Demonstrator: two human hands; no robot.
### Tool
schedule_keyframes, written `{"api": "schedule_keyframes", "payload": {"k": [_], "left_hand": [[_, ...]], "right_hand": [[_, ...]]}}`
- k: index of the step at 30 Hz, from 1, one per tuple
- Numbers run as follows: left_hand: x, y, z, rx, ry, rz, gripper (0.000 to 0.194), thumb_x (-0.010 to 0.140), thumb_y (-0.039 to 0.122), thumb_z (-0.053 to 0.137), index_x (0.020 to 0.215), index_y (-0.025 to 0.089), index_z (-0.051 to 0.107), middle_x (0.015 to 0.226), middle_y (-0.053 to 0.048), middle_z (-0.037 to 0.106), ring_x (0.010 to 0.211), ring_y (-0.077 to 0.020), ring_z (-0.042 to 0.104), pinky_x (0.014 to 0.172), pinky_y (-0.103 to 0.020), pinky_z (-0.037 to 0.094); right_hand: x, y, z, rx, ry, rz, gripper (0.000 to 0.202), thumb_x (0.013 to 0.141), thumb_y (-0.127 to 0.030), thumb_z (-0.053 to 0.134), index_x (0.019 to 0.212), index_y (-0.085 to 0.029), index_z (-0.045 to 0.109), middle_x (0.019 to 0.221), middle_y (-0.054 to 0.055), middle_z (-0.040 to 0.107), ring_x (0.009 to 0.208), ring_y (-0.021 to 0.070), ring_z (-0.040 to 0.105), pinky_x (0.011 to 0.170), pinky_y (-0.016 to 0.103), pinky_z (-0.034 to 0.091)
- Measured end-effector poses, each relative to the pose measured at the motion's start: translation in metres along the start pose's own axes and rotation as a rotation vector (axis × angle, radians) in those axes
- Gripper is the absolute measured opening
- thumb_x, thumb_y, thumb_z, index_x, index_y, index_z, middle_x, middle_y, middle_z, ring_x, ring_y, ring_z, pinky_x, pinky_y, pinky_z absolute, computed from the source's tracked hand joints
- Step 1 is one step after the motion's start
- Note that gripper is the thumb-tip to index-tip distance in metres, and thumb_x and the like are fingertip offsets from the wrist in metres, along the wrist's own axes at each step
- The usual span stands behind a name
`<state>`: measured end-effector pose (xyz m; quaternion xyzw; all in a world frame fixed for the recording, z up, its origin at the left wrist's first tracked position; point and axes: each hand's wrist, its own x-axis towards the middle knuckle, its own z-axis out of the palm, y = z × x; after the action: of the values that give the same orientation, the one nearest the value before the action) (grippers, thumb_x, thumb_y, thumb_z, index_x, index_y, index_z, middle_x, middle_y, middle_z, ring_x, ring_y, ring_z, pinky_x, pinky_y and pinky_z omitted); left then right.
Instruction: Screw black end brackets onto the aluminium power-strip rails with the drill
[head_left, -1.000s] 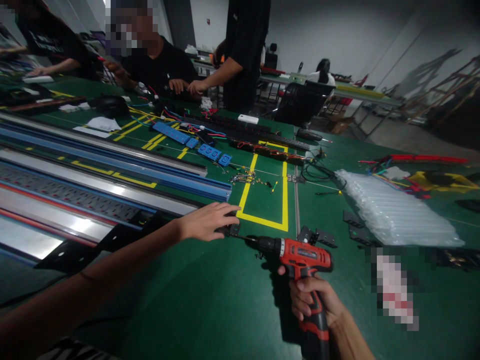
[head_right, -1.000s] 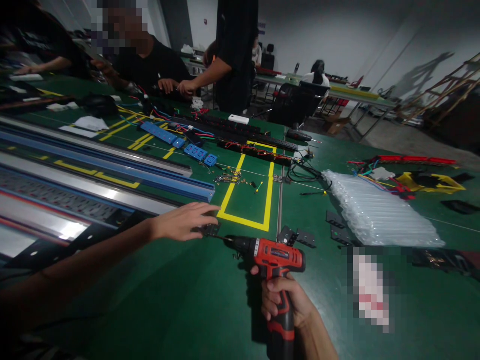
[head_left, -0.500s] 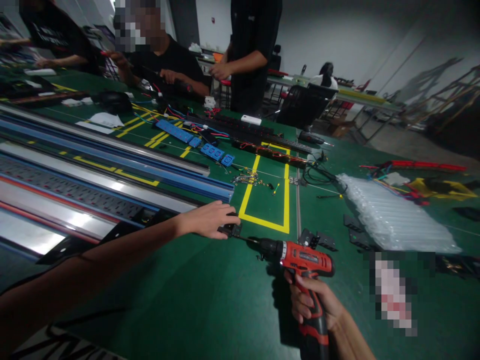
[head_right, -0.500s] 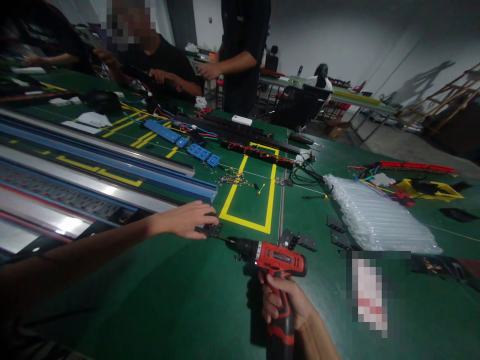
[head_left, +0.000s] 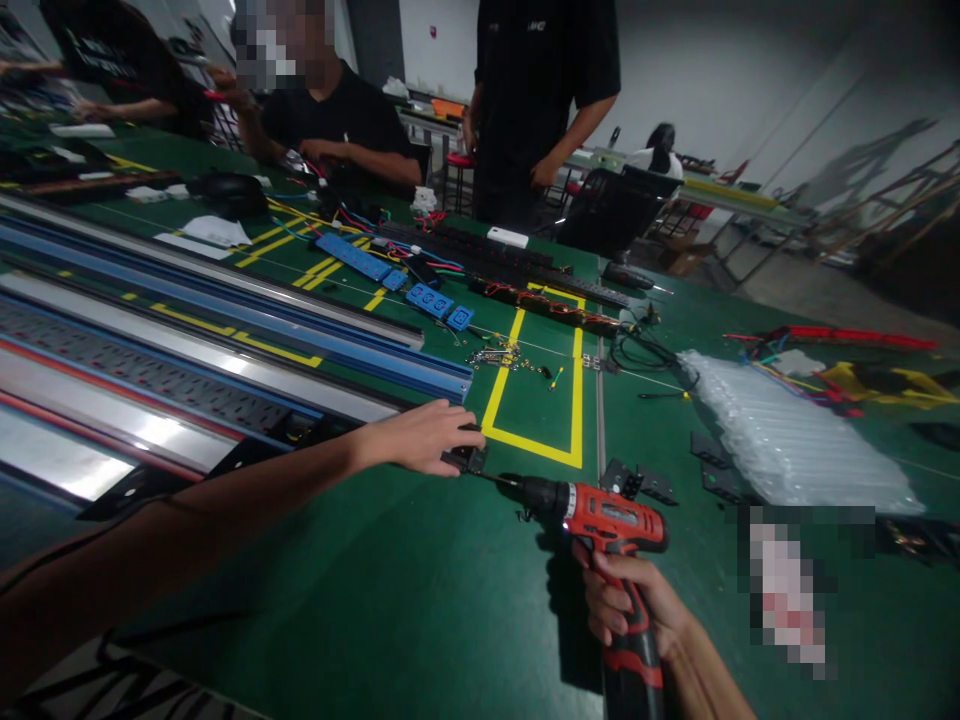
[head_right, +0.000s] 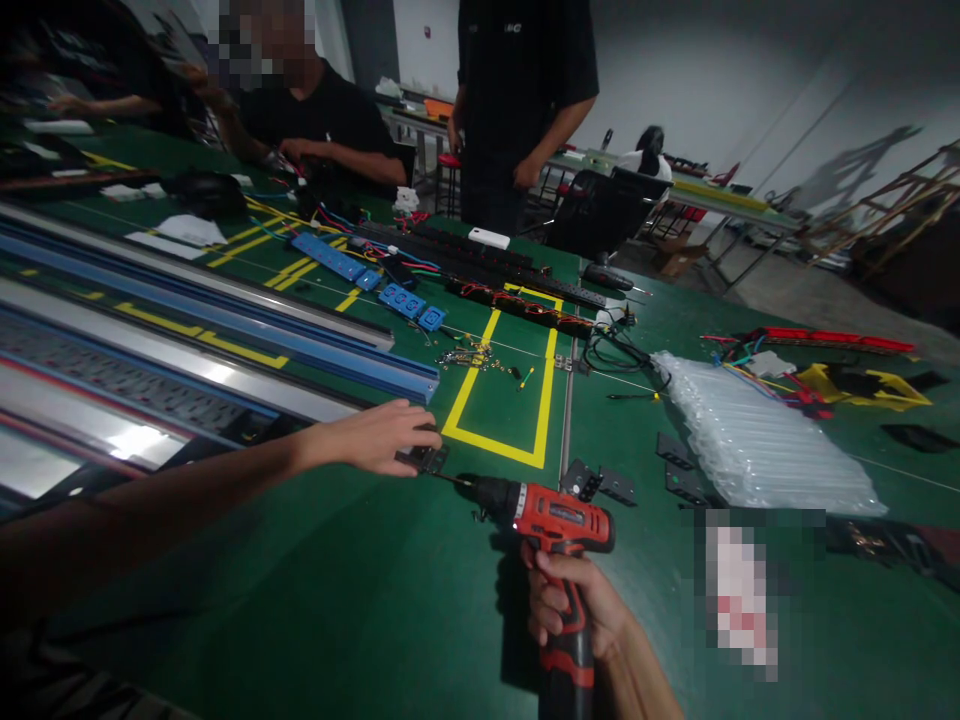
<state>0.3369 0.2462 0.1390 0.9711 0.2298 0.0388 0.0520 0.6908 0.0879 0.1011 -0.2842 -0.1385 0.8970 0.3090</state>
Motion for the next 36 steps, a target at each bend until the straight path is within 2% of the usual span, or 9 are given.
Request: {"api": "schedule_keyframes", "payload": {"k": [10,18,25,36], "left_hand": [[0.0008,0.0017,-0.0046,-0.017,-0.032,-0.008,0.042,0.084,0.042,0.067,0.122,0.027,0.057,0.113,-0.007,0.058,0.099,-0.0241,0.055,0.084,-0.034,0.036],[0.0009,0.0019,-0.0043,-0.002,-0.036,-0.008,0.043,0.084,0.042,0.068,0.122,0.027,0.056,0.114,-0.008,0.058,0.101,-0.0247,0.056,0.084,-0.034,0.036],[0.0002,0.0020,-0.0035,-0.017,0.004,-0.001,0.041,0.084,0.040,0.068,0.121,0.026,0.058,0.113,-0.008,0.060,0.100,-0.0243,0.056,0.084,-0.033,0.036],[0.0009,0.0034,-0.0049,0.010,-0.020,-0.007,0.043,0.084,0.041,0.069,0.121,0.026,0.057,0.115,-0.008,0.059,0.100,-0.0244,0.057,0.084,-0.034,0.036]], "right_hand": [[-0.0031,0.0018,-0.0004,0.000,0.011,-0.007,0.022,0.088,-0.019,0.057,0.108,-0.015,0.066,0.048,-0.010,0.041,0.037,0.0071,0.032,0.048,0.027,0.051],[-0.0018,0.0069,0.0031,0.021,0.042,-0.022,0.014,0.088,-0.021,0.059,0.096,-0.013,0.068,0.047,-0.010,0.040,0.036,0.0068,0.032,0.046,0.027,0.052],[-0.0016,0.0061,-0.0001,0.053,0.040,-0.004,0.014,0.088,-0.022,0.059,0.094,-0.012,0.068,0.047,-0.009,0.040,0.037,0.0071,0.032,0.046,0.027,0.051],[-0.0008,0.0032,-0.0004,0.073,0.025,0.021,0.012,0.088,-0.022,0.059,0.093,-0.014,0.066,0.047,-0.010,0.039,0.036,0.0068,0.029,0.047,0.027,0.051]]}}
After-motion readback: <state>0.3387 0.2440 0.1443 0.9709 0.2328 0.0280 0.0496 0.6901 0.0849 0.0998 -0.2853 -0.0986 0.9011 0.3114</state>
